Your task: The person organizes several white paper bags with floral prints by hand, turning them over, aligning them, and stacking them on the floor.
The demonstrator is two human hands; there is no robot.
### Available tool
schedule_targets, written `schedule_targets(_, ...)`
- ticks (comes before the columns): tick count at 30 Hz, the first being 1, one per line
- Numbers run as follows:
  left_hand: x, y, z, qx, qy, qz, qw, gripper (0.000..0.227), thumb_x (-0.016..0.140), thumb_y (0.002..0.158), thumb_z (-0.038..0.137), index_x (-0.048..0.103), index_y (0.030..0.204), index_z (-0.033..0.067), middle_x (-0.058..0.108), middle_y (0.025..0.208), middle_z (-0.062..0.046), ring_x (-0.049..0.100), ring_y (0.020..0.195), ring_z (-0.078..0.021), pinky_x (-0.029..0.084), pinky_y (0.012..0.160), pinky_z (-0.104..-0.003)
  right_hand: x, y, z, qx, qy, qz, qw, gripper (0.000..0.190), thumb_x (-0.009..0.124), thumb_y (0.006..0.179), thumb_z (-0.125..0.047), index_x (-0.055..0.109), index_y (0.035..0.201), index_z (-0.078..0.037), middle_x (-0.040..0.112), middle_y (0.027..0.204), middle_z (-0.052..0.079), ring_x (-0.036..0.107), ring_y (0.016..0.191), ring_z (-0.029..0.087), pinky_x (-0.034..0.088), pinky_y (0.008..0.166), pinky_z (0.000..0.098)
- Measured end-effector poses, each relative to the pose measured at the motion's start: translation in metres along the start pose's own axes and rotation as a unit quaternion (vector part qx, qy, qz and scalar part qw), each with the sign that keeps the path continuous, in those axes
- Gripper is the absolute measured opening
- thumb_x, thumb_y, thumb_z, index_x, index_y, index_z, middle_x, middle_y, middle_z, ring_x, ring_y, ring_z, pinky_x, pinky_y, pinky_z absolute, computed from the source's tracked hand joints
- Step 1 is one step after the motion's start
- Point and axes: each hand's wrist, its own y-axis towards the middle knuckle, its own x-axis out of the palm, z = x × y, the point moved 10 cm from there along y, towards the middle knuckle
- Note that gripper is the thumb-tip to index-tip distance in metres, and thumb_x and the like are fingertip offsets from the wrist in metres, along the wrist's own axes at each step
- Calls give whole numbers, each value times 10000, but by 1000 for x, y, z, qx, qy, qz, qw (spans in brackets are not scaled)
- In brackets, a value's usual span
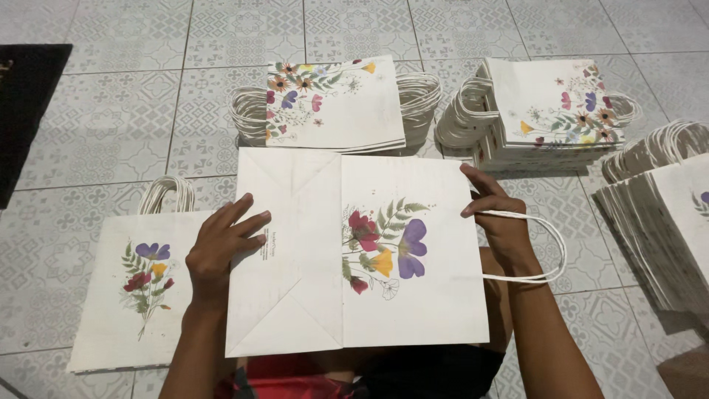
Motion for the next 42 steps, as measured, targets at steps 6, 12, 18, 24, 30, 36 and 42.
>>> schedule_targets(6,10,-12,-17,39,19,-128,991,110,659,923,152,732,993,108,706,1327,-42,517,1408,-365,335,1195,-541,0,-2,1,9,-9,12,1000,114,776,747,115,725,790,23,590,1446,232,526,1397,362,508,1086,453)
schedule_targets(12,-6,17,-11,-147,-143,-44,978,191,676,923,107,662,1048,-37,781,1101,-164,713,1166,-319,374,1203,-454,4,-4,-19,-16,-63,-18,998,101,788,822,7,739,903,39,646,1333,284,530,1402,391,386,1215,512)
schedule_targets(18,6,-44,-94,-370,-133,31,919,303,861,873,103,682,1048,-68,732,878,-215,686,810,-235,565,835,-416,-38,-37,53,61,-25,68,995,224,835,756,99,700,935,96,757,933,237,747,908,286,572,939,438)
schedule_targets(24,22,-37,-77,-483,-196,45,852,415,817,855,24,685,1246,-7,736,947,-207,635,844,-187,578,789,-362,-23,-48,42,158,-45,134,977,276,898,748,10,736,968,49,662,797,98,637,789,166,559,782,331)
schedule_targets(30,24,-51,-82,-496,-207,51,842,433,813,858,25,673,1265,-20,736,974,-231,641,861,-192,586,783,-370,-26,-57,58,182,-44,137,973,253,895,755,3,746,957,31,669,779,93,630,765,153,548,757,308)
schedule_targets(36,6,-49,-3,-637,-149,50,755,346,830,752,73,728,1079,26,756,911,-153,651,817,-216,554,702,-330,-41,-67,90,249,-49,233,939,145,773,925,-218,714,970,-93,643,826,-30,574,762,56,465,598,199)
schedule_targets(42,54,24,143,-228,-250,8,941,225,849,762,169,638,763,88,718,700,-30,657,586,-106,501,575,-205,-10,-54,167,264,161,226,924,77,656,967,-33,714,950,-80,644,832,-15,572,729,104,464,662,220)
